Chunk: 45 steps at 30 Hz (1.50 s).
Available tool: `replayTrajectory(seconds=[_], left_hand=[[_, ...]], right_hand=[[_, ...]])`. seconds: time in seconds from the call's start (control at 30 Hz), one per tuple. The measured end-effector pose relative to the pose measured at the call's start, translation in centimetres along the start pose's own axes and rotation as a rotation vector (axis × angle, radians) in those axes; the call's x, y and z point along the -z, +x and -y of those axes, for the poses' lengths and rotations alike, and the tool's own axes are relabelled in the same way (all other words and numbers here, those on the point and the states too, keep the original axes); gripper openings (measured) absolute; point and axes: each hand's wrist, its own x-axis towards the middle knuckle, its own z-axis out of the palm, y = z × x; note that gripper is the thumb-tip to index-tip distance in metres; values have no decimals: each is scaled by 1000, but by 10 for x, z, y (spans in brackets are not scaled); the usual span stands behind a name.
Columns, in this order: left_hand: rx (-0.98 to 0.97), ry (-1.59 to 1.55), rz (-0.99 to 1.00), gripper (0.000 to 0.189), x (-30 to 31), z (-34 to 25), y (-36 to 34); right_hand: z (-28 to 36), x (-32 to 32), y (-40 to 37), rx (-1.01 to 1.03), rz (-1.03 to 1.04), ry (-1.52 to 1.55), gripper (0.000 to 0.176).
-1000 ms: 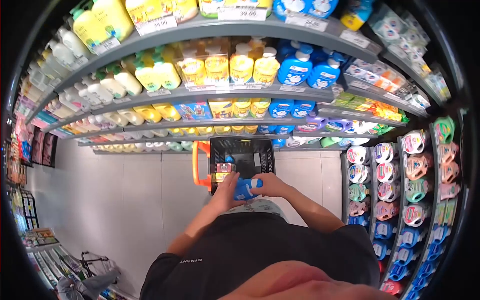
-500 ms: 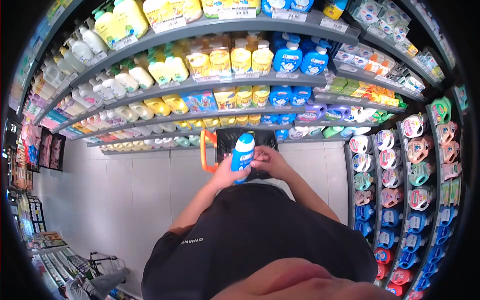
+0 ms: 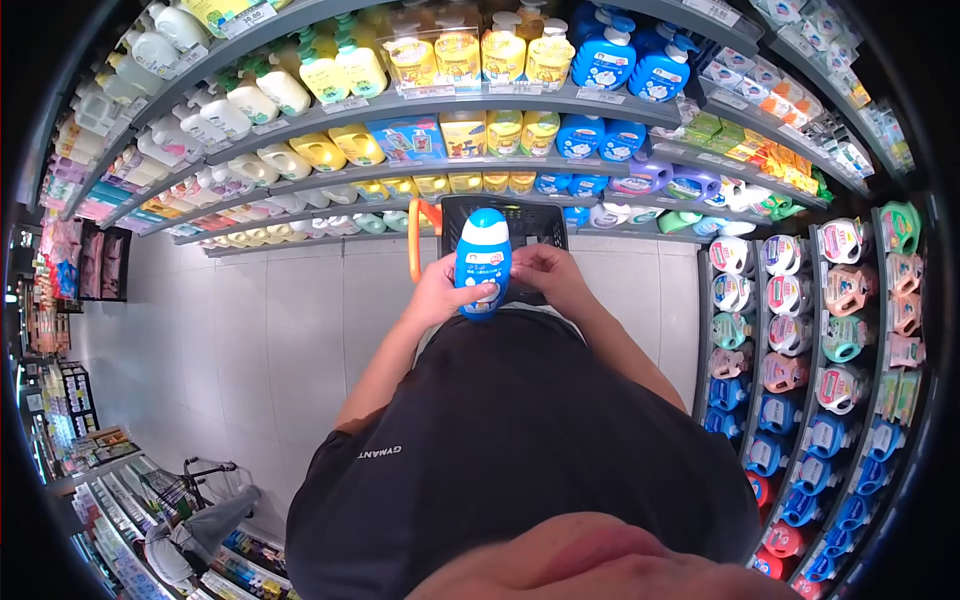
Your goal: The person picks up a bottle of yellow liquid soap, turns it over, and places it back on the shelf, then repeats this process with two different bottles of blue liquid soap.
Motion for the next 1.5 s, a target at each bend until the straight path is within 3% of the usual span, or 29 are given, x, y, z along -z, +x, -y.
replayTrajectory(seconds=[0.2, 0.4, 0.47, 0.57, 0.6, 0.73, 0.8, 0.9, 1.07, 1.17, 1.27, 1.5], left_hand=[[22, 22, -16, 43, 6, -11, -5], [99, 170, -8, 46, 9, -13, -8], [94, 176, -9, 44, 9, -3, -5], [-8, 250, -20, 43, 10, -7, 1], [61, 182, -29, 44, 6, -25, 2], [-40, 207, -53, 48, 12, -54, 20], [-180, 271, -79, 44, 14, -60, 28], [-261, 295, -94, 43, 19, -66, 38], [-230, 345, -83, 45, 14, -70, 39], [-183, 284, -84, 43, 8, -66, 39], [-189, 322, -84, 40, 1, -69, 39], [-134, 405, -60, 43, -18, -79, 29]], right_hand=[[5, 0, 6, -99, 208, 4, 22], [5, 2, 5, -25, 141, 16, 27], [-2, 8, 4, -91, 165, -18, 39], [14, 1, 8, -42, 89, -168, 35], [20, -2, 11, -4, 55, -242, 33], [47, -7, 35, 214, 9, -252, 33], [57, -8, 43, 301, -6, -253, 30], [58, -2, 53, 335, 31, -188, 28], [67, 10, 54, 400, 104, -211, 26], [71, 1, 50, 293, 81, -74, 35], [51, 3, 51, 395, 55, -94, 36], [58, 6, 25, 259, -105, -435, 22]])
